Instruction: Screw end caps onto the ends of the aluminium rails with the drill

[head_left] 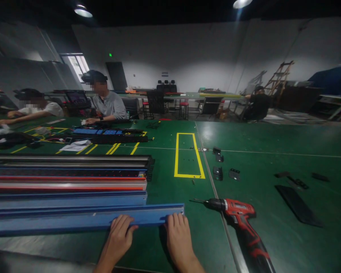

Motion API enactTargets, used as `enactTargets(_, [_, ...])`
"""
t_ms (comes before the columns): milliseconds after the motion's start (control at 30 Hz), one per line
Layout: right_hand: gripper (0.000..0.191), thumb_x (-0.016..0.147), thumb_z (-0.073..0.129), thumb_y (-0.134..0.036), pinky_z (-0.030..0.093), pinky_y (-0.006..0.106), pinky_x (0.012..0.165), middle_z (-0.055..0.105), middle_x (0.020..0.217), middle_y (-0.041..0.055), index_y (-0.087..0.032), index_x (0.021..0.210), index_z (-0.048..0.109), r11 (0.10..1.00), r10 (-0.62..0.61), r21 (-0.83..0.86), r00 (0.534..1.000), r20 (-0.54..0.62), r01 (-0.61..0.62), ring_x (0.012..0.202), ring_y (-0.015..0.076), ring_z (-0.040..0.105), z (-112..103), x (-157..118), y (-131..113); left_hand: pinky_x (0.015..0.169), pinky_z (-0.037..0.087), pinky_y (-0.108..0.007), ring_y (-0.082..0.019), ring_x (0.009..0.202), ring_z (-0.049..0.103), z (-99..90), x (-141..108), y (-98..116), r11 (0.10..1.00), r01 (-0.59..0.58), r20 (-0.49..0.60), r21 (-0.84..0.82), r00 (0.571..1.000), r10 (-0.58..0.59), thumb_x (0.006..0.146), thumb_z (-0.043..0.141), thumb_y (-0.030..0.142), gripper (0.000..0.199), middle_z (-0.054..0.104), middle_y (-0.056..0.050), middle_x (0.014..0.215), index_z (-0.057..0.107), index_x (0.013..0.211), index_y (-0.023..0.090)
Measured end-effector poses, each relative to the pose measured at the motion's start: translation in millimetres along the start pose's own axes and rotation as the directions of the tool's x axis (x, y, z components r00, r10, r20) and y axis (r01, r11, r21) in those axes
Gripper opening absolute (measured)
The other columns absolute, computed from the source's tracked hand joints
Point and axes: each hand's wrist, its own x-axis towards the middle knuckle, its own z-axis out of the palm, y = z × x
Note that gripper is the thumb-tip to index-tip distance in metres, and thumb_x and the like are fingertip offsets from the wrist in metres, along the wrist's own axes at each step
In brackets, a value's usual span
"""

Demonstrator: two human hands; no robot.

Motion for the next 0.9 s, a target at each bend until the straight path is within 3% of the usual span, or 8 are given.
enactTargets(467, [0.018, 0.086, 0.064, -0.011, 0.045, 0.047, 0.089, 0.068, 0.093, 0.0095, -0.019, 0.102, 0.061, 1.000, 0.014, -0.003, 1.000, -0.003, -0.014, 0.089, 0.0298, 0.061, 8, -6, -4, 0.077, 0.043, -0.034, -0.021, 0.079, 0.067, 2.4, -4, -12, 0.999, -0.052, -0.006, -0.010, 0.999, 0.051, 0.100, 0.056, 0.027, 0.009, 0.069, -0.001, 0.082, 0.061, 0.093, 0.025])
enactTargets(667, [0.013, 0.088, 0.063, -0.012, 0.047, 0.044, 0.084, 0.066, 0.089, 0.0062, -0.022, 0.094, 0.059, 0.999, -0.001, 0.055, 0.998, 0.062, -0.002, 0.084, 0.0266, 0.059, 3, -5, -3, 0.079, 0.045, -0.035, -0.022, 0.081, 0.066, 1.7, -5, -10, 0.998, -0.060, -0.011, 0.019, 0.998, 0.060, 0.100, 0.058, 0.028, 0.007, 0.069, -0.002, 0.084, 0.061, 0.096, 0.024])
enactTargets(800, [0.019, 0.089, 0.061, -0.014, 0.050, 0.043, 0.091, 0.068, 0.101, 0.0075, -0.021, 0.106, 0.061, 0.981, -0.001, 0.191, 0.997, 0.083, -0.015, 0.093, 0.0267, 0.061, -22, -1, -3, 0.080, 0.047, -0.036, -0.023, 0.081, 0.067, 1.9, -8, -9, 0.999, -0.049, -0.009, 0.020, 0.999, 0.049, 0.099, 0.060, 0.029, 0.005, 0.070, -0.003, 0.084, 0.062, 0.096, 0.024])
enactTargets(900, [0.045, 0.091, 0.066, -0.031, 0.050, 0.042, 0.101, 0.064, 0.130, 0.0126, -0.020, 0.133, 0.054, 0.914, -0.001, 0.403, 0.996, 0.090, -0.036, 0.116, 0.0288, 0.059, -69, 9, 6, 0.082, 0.048, -0.038, -0.024, 0.082, 0.067, 1.7, -9, -9, 0.998, -0.054, -0.008, 0.029, 0.998, 0.055, 0.099, 0.062, 0.029, 0.005, 0.070, -0.004, 0.086, 0.063, 0.098, 0.024])
